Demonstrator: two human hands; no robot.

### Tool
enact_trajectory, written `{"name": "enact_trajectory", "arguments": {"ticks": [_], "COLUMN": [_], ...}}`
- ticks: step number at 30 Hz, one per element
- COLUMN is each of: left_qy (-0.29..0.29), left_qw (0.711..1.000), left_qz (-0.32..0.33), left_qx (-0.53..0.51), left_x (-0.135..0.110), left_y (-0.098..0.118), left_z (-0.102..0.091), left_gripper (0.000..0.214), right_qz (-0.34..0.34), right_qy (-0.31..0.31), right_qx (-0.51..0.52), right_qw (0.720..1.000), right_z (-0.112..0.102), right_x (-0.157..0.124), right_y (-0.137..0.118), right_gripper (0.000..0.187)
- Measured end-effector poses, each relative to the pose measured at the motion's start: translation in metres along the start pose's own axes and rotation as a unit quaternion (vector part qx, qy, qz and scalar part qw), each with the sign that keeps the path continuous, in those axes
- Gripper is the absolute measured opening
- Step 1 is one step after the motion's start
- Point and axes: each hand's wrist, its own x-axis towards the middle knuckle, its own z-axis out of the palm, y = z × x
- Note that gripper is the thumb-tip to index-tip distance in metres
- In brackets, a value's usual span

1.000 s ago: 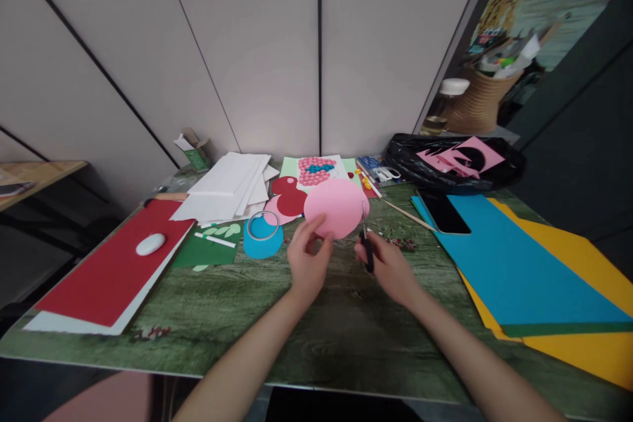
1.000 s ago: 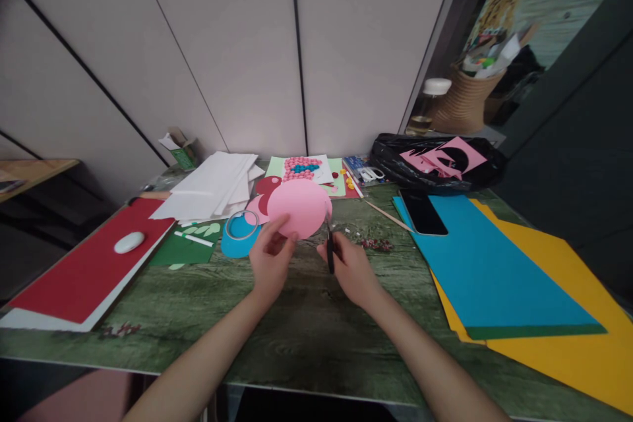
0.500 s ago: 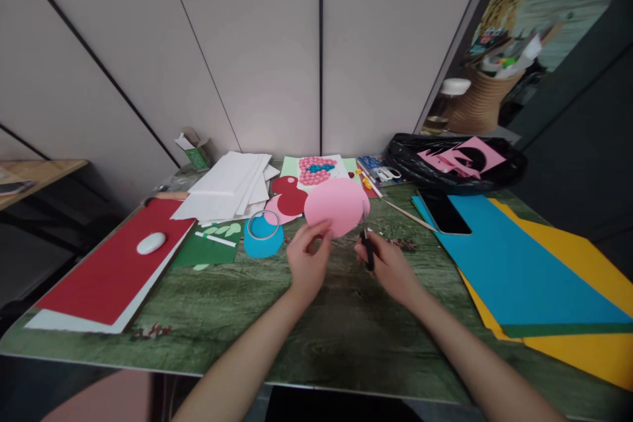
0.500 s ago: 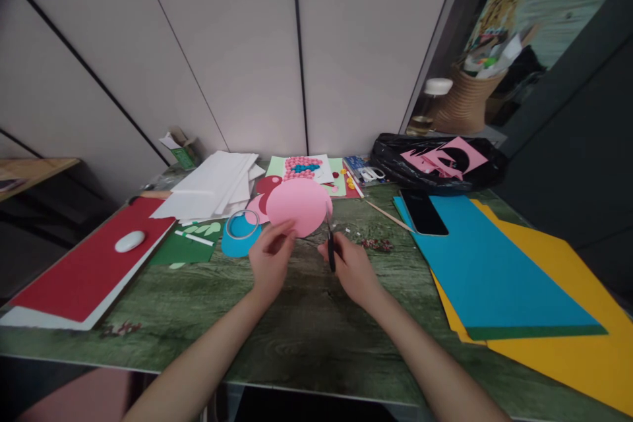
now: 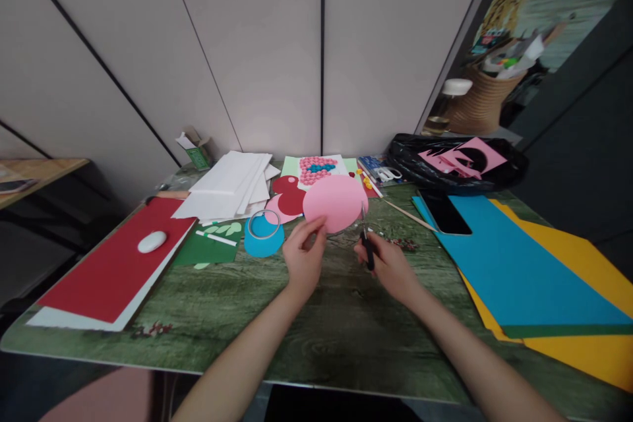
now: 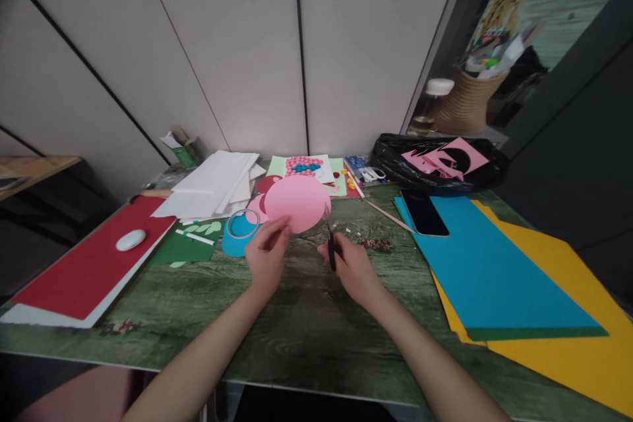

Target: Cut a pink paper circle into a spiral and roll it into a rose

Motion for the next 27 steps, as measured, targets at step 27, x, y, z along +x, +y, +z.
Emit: {"name": "enact_trajectory", "arguments": {"ticks": [27], "left_qy": [-0.027], "left_qw": [0.999], "left_qz": [-0.028], "left_qx": [-0.038], "left_x": [-0.0056], "left_y": [-0.0016], "left_z": [0.0046], "left_gripper": [0.029], "right_qz": [-0.009], "right_qy": [0.045], "right_qx": [-0.005], "right_qw": [0.999], "right_z": [-0.0003], "right_x": [-0.0001], "right_y": [-0.002], "right_gripper": [0.02]}}
